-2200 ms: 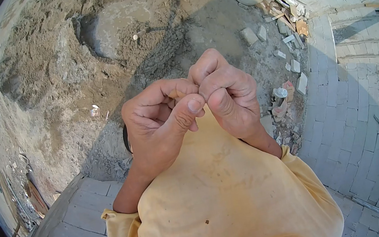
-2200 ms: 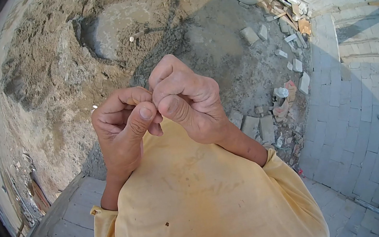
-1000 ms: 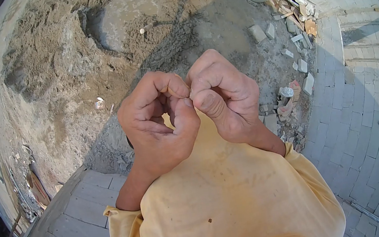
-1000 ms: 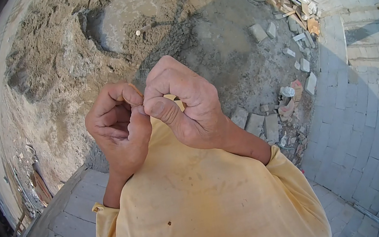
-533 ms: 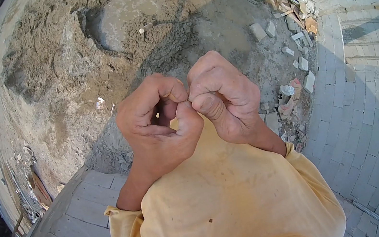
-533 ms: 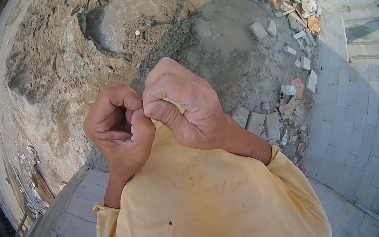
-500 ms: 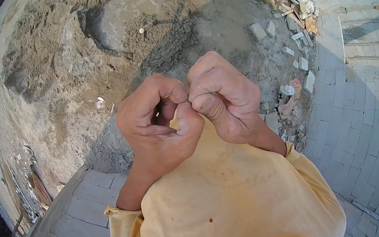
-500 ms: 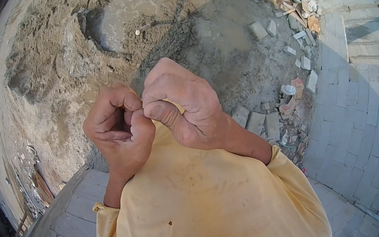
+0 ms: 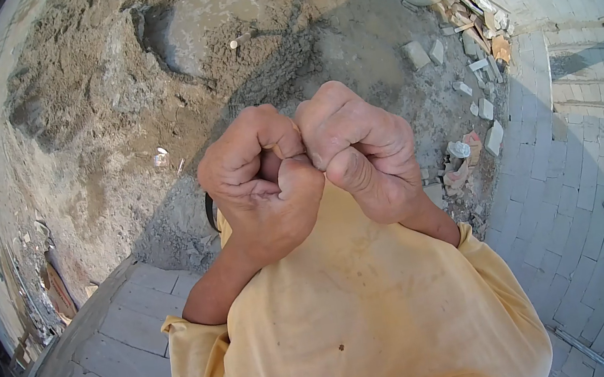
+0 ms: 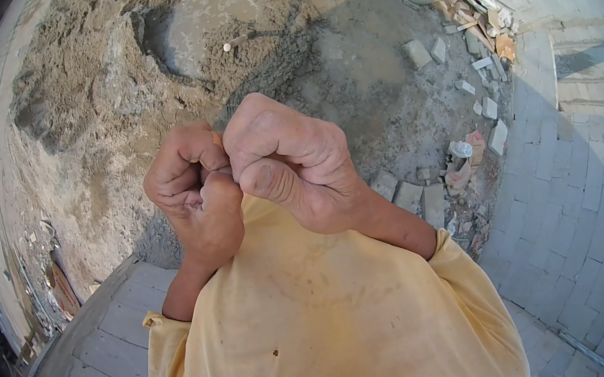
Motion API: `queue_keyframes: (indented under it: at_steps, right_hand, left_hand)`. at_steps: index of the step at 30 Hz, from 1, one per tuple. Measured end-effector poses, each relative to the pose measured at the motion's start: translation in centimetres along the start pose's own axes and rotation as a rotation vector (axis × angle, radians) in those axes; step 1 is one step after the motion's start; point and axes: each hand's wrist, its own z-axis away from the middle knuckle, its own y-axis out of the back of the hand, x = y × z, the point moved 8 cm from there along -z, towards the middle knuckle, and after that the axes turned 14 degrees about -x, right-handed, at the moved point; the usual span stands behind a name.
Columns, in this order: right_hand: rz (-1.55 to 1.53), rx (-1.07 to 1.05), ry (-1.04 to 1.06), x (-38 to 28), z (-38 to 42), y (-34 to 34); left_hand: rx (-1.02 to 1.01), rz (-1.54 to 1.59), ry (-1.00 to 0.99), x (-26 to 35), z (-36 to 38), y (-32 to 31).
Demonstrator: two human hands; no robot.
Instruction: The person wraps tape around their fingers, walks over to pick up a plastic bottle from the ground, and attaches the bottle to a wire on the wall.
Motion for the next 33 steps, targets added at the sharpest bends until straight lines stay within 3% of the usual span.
queue_keyframes:
  at_steps: [3,5,14,18,19,20,21,23,24,26,33]
  right_hand:
    - [-0.233,-0.033,-0.019,1.0,-0.1,-0.1]
    - [-0.854,0.078,-0.039,2.5,-0.2,-0.4]
    - [-1.149,0.056,-0.046,3.3,0.7,-0.5]
    - [-1.115,0.061,-0.074,3.2,1.1,-0.1]
    - [-0.895,0.049,-0.083,3.0,1.2,0.5]
    - [-0.676,0.037,-0.090,2.7,1.3,0.9]
    - [-0.684,0.034,-0.085,2.1,1.3,0.7]
    - [-0.001,0.054,-0.152,-0.3,1.1,1.0]
    - [-0.012,0.050,-0.146,-0.6,1.1,1.3]
    - [0.775,-0.200,-0.086,-2.2,0.7,-0.1]
    - [1.304,-0.276,-0.192,-1.7,1.8,-1.8]
  left_hand:
    - [0.017,0.221,0.049,-0.8,0.0,0.1]
    - [0.006,0.435,0.099,-1.3,0.3,-0.1]
    - [-0.094,0.440,0.205,-0.7,0.5,-0.9]
    - [-0.148,0.434,0.167,-0.5,0.9,-1.3]
    - [-0.148,0.429,0.169,-0.3,1.0,-1.0]
    - [-0.195,0.386,0.312,-1.0,1.4,-0.9]
    - [-0.240,0.340,0.454,-1.7,1.9,-0.9]
    - [-0.174,0.408,0.442,-1.8,1.6,-1.3]
    - [-0.111,0.486,0.428,-1.9,1.5,-1.1]
    - [-0.099,0.497,0.370,-2.6,1.9,0.0]
    - [-0.072,0.308,0.327,-1.1,2.5,1.4]
